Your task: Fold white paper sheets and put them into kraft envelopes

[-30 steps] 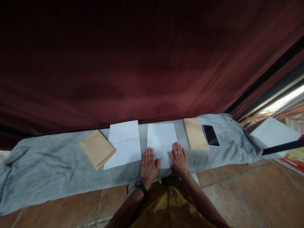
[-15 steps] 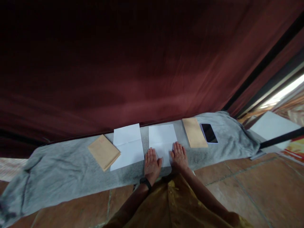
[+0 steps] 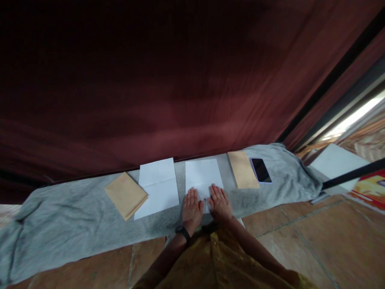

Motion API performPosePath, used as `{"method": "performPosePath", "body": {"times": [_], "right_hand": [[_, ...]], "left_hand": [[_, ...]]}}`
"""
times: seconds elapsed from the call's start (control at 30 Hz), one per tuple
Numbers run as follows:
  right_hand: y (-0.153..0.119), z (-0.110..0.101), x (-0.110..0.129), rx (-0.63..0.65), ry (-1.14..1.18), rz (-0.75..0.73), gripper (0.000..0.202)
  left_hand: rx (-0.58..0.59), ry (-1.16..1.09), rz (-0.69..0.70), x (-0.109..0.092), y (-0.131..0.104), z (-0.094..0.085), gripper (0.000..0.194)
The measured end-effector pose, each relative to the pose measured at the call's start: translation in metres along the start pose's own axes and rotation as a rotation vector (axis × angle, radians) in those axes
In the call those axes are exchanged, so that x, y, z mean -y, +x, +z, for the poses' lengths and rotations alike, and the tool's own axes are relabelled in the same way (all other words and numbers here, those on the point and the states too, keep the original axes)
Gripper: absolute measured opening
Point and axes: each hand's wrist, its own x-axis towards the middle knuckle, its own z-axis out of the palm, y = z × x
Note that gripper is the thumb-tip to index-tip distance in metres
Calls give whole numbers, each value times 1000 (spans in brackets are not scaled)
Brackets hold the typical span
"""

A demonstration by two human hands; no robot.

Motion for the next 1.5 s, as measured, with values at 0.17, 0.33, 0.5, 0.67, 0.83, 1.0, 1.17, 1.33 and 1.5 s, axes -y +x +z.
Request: {"method": "performPosePath", "body": {"times": [0.17, 0.33, 0.5, 0.67, 0.83, 1.0, 1.17, 1.33, 1.5], "right_hand": [[-14, -10, -27, -30, -41, 57, 56], [-17, -10, -37, 9, -114, 97, 56], [30, 1, -16, 49, -31, 35, 54], [78, 17, -1, 89, 18, -52, 55], [80, 26, -13, 44, -69, -58, 52], [74, 31, -27, -27, -155, 50, 55], [71, 33, -38, -88, -228, 228, 57], [81, 36, -35, -96, -223, 269, 57], [122, 36, -23, 9, -113, 10, 53]], "left_hand": [[-109, -25, -55, 9, -10, 3, 64], [-127, -2, -84, 8, -7, 0, 61], [-43, -52, 55, -7, 39, 3, 58], [68, -76, 100, -6, 84, 16, 59], [9, -36, 21, 7, 88, 23, 58], [-77, -2, -119, 16, 83, 25, 62], [-95, 8, -220, 25, 79, 22, 59], [-90, 24, -178, 22, 89, 19, 58], [-8, -24, 39, 12, 128, 21, 57]]}}
